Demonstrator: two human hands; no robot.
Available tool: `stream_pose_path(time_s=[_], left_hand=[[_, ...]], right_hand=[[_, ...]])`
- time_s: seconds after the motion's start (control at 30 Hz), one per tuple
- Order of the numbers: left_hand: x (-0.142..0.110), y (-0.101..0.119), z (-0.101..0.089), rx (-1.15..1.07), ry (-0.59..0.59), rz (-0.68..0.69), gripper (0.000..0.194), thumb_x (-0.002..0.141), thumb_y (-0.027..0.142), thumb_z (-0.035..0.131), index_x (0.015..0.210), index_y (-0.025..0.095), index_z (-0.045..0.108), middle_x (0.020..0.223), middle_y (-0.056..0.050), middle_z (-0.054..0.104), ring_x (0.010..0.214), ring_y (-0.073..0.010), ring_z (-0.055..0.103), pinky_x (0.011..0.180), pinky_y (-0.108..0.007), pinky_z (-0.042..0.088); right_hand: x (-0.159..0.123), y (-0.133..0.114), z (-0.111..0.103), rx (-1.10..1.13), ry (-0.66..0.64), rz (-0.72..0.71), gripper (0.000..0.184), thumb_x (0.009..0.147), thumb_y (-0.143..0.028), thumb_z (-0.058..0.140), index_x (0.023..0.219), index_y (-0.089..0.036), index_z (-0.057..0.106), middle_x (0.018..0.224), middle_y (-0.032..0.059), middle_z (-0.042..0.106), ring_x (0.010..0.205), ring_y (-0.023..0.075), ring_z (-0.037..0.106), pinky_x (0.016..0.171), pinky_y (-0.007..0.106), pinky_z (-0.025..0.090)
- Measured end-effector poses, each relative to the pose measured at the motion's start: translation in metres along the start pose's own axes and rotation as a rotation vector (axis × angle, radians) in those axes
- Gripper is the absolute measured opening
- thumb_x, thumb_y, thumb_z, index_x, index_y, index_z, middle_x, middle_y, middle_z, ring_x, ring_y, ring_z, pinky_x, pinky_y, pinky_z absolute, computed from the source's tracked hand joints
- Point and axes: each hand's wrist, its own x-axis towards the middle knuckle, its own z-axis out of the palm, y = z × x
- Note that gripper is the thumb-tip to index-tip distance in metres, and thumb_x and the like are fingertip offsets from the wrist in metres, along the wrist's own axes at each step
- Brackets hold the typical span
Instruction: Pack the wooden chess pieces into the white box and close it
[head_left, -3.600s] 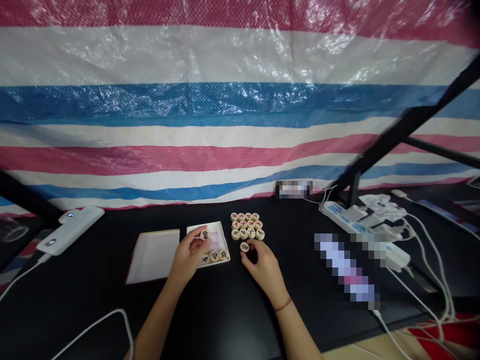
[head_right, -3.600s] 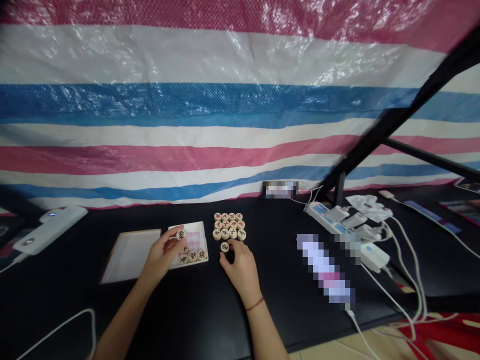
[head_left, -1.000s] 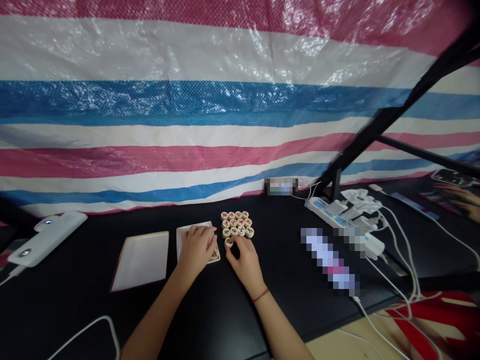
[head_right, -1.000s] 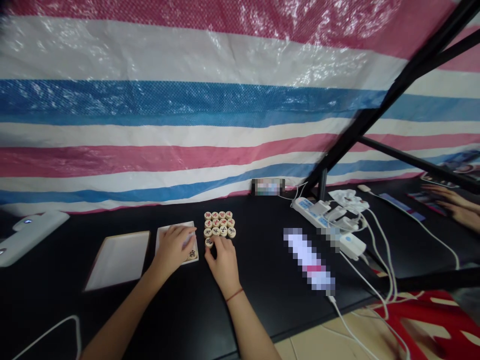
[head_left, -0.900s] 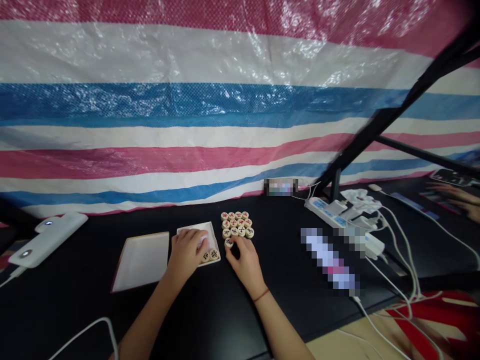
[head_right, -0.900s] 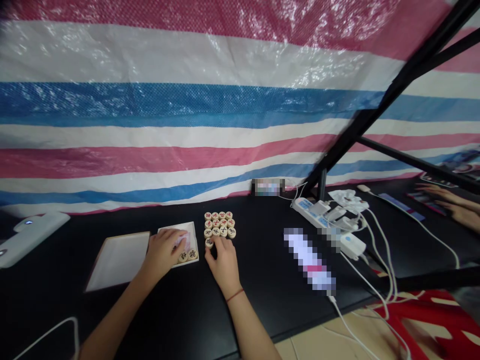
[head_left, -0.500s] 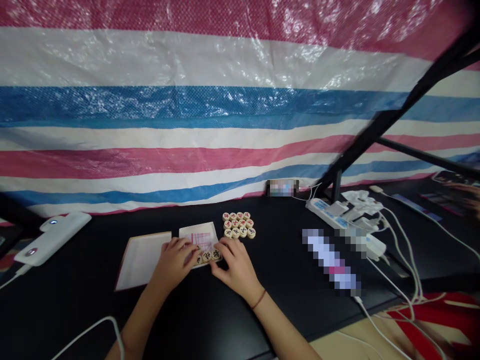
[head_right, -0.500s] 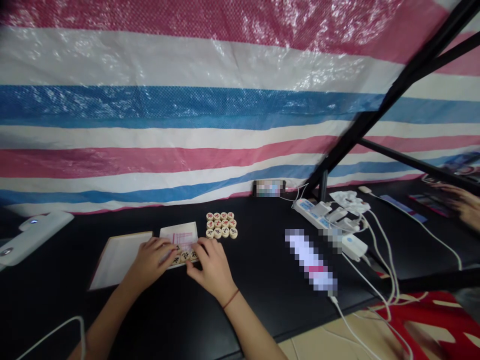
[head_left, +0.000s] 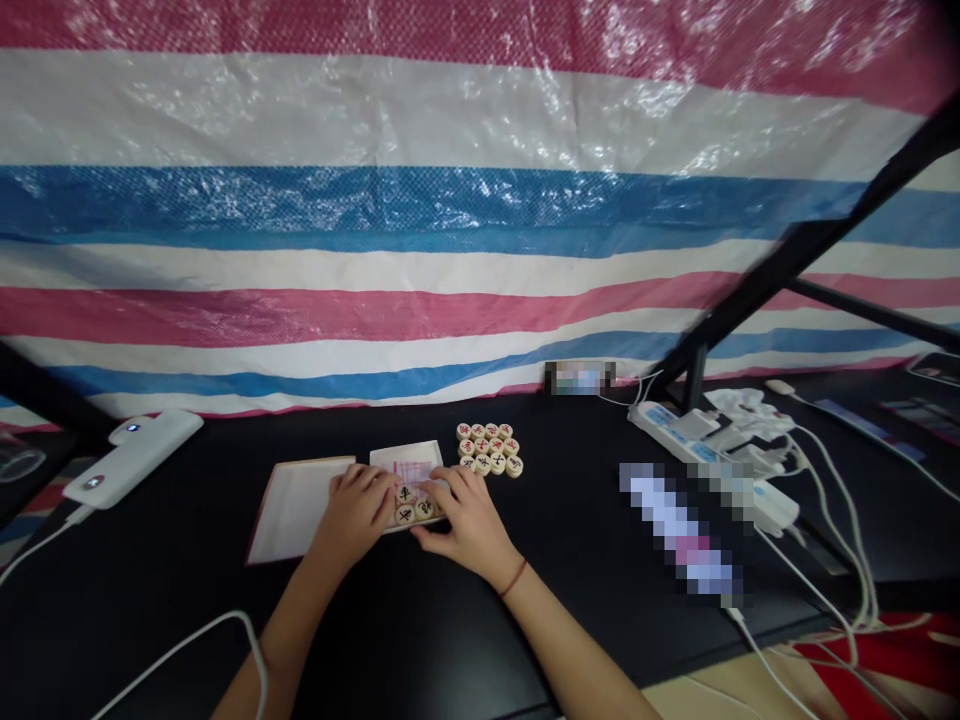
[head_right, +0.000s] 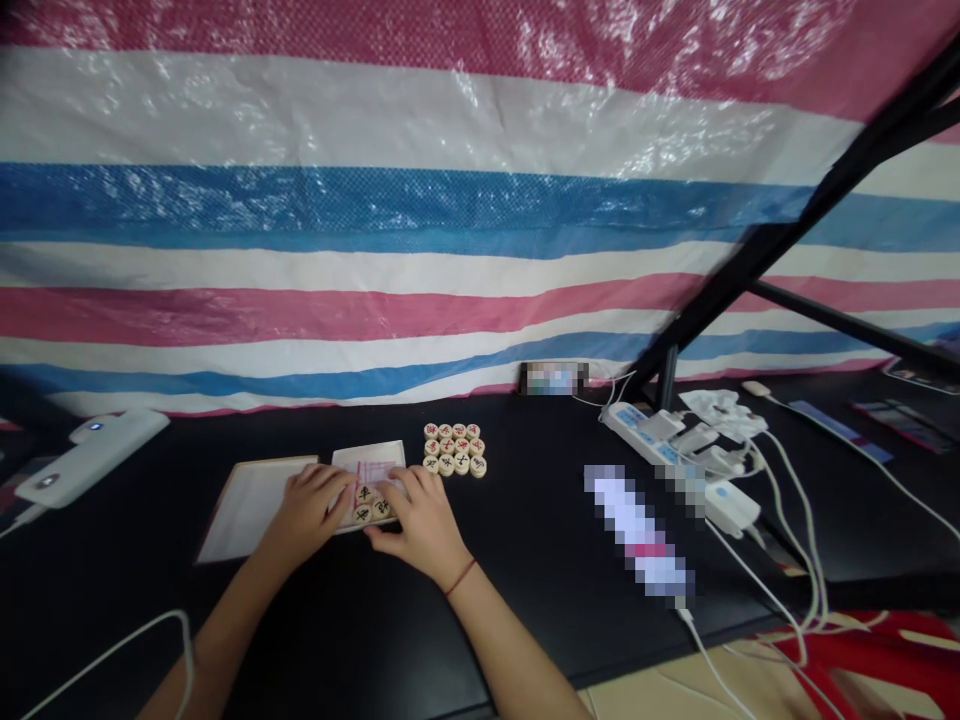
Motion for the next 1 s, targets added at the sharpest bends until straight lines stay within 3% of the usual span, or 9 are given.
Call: stream_pose_path(time_s=[0.1,0.27,0.5,0.67,1.0], left_hand=[[-0.001,0.001,0.002,0.064,0.039,-0.021,0.026,0.092,0.026,0.046,0.107,0.025,0.067,0.109,-0.005,0.067,0.104,-0.0257,0.050,0.086,-0.040,0.035],[0.000,0.010,0.004,0.092,-0.002,-0.032,0.023,0.091,0.027,0.048,0.102,0.026,0.068,0.110,-0.005,0.066,0.104,-0.0255,0.050,0.085,-0.041,0.034],[0.003,0.011,0.003,-0.023,-0.064,-0.123,0.017,0.090,0.031,0.050,0.091,0.025,0.065,0.095,-0.002,0.070,0.102,-0.0239,0.053,0.087,-0.040,0.032],[0.005,0.011,-0.005,-0.122,-0.091,-0.202,0.020,0.090,0.034,0.047,0.092,0.026,0.066,0.095,-0.001,0.072,0.097,-0.0235,0.056,0.087,-0.041,0.032],[-0.001,0.022,-0.009,-0.016,-0.138,-0.063,0.022,0.089,0.026,0.046,0.085,0.025,0.068,0.092,-0.001,0.072,0.098,-0.0244,0.055,0.082,-0.041,0.030]], right_hand=[[-0.001,0.000,-0.001,-0.006,-0.010,0.032,0.051,0.071,-0.040,0.074,0.116,-0.019,0.059,0.118,0.0111,0.058,0.109,0.0296,0.046,0.091,0.043,0.038],[-0.001,-0.002,0.003,-0.020,-0.047,0.029,0.056,0.071,-0.043,0.075,0.120,-0.021,0.057,0.121,0.0106,0.057,0.113,0.0306,0.043,0.093,0.044,0.036],[0.001,-0.006,0.007,-0.011,-0.072,0.042,0.046,0.078,-0.040,0.070,0.119,-0.022,0.058,0.117,0.0094,0.060,0.111,0.0297,0.044,0.091,0.043,0.035],[0.000,-0.006,0.006,0.007,-0.067,0.060,0.047,0.076,-0.038,0.071,0.119,-0.021,0.058,0.117,0.0092,0.060,0.112,0.0296,0.043,0.092,0.044,0.035],[0.001,-0.008,0.005,0.030,-0.052,0.058,0.049,0.074,-0.034,0.073,0.118,-0.020,0.058,0.113,0.0087,0.061,0.110,0.0274,0.045,0.092,0.042,0.041]])
